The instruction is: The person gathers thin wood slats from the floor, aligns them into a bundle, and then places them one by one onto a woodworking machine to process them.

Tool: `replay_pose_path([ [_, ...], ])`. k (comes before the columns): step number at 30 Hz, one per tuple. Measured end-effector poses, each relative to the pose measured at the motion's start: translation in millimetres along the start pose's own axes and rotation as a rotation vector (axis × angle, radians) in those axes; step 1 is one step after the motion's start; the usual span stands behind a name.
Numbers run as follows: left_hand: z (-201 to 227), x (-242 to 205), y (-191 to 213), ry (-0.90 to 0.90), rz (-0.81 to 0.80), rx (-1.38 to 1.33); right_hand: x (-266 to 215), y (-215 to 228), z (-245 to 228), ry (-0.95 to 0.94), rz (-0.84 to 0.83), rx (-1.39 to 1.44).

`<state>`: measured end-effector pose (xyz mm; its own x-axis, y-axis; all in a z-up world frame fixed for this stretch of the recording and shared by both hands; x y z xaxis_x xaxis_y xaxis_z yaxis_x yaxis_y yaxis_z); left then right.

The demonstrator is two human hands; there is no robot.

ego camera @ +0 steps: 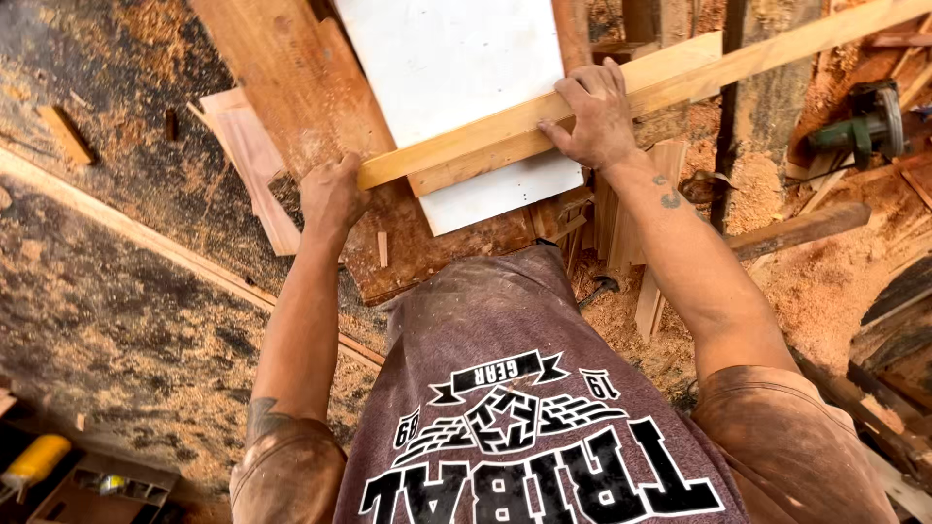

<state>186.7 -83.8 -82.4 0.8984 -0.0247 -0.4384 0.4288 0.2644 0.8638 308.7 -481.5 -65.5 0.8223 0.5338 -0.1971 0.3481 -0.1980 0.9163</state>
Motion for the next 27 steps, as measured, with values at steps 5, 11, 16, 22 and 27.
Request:
replay_pose_path([
  [5, -8.2, 0.7, 0.3, 0.007, -0.052, 0.02, 17.6, 6.8, -0.7, -0.139, -0.079, 0.015],
  [11, -49.9, -34.6, 27.5, 0.079, 0.003, -0.045, 39.4, 16.0, -24.0, -0.248, -0.126, 0.029],
  [16, -50.6, -40.9, 30.7, 0.08, 0.026, 0.007, 21.0, 8.6, -19.3, -0.153, -0.006, 0.059],
  [22, -37.3, -38.2, 41.0, -0.051, 0.096, 0.029, 4.0, 4.7, -3.7, -0.069, 0.142, 0.1],
  [27, -28.8, -22.2, 15.7, 0.144, -0.027, 0.026, 3.9, 9.9, 14.6, -0.157, 0.211, 0.111],
])
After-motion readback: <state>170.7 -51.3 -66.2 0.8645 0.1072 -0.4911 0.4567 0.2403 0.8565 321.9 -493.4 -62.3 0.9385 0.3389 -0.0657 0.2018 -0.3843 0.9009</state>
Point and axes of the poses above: each hand's wrist, its own x-axis towards the middle knuckle, its own y-axis out of the back of the hand, z = x × y, the point moved 5 cm from there along x, towards the middle knuckle, and after that the axes turned 2 degrees about -x, right-handed, at the moved point
